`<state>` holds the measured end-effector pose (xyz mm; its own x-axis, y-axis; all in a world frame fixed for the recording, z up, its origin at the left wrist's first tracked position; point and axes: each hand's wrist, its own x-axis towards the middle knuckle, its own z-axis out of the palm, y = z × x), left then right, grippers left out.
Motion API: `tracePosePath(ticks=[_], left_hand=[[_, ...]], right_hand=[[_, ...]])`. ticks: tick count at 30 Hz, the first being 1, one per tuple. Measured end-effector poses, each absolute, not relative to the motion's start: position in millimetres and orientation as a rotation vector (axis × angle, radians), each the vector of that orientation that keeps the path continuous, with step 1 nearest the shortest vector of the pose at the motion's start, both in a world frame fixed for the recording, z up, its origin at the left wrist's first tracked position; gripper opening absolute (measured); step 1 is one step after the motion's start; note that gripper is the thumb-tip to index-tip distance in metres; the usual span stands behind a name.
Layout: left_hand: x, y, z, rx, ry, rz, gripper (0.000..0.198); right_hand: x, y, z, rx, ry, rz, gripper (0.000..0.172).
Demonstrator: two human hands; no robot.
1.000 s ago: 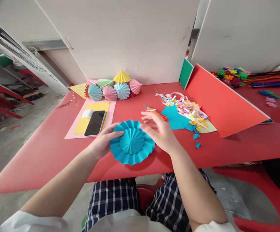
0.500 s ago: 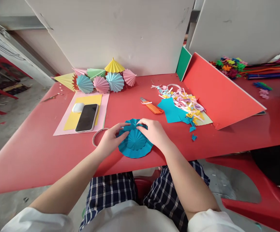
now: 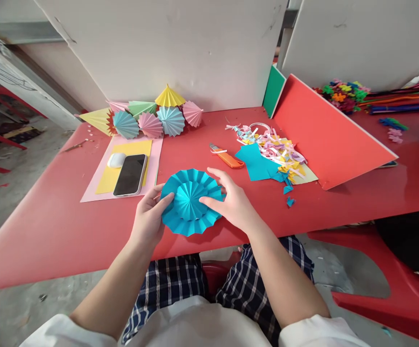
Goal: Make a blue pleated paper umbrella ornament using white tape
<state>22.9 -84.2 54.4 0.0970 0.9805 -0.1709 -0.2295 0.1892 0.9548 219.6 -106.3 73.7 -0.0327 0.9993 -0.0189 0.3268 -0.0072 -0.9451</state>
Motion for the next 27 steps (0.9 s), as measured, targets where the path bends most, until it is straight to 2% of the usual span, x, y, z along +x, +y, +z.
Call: tracePosePath(ticks=[8,16,24,27], left_hand=[[29,-89,57,0.968,1.068,1.107,0.027],[25,-89,50,1.061,1.086,1.022,0.025],[27,-86,43,1.442,1.159,0.819,0.025],[23,-86,45,1.544,1.192,0.762,0.027]], right_hand=[[211,-111,74,-1.396,-1.552,0.969,0.059],[221,-107,73,-1.524,-1.453,0.904,0.064],[214,-89,72,-1.367,-1.783,0.809,0.019],[217,-87,69,-1.409,-1.791,0.803,0.011]])
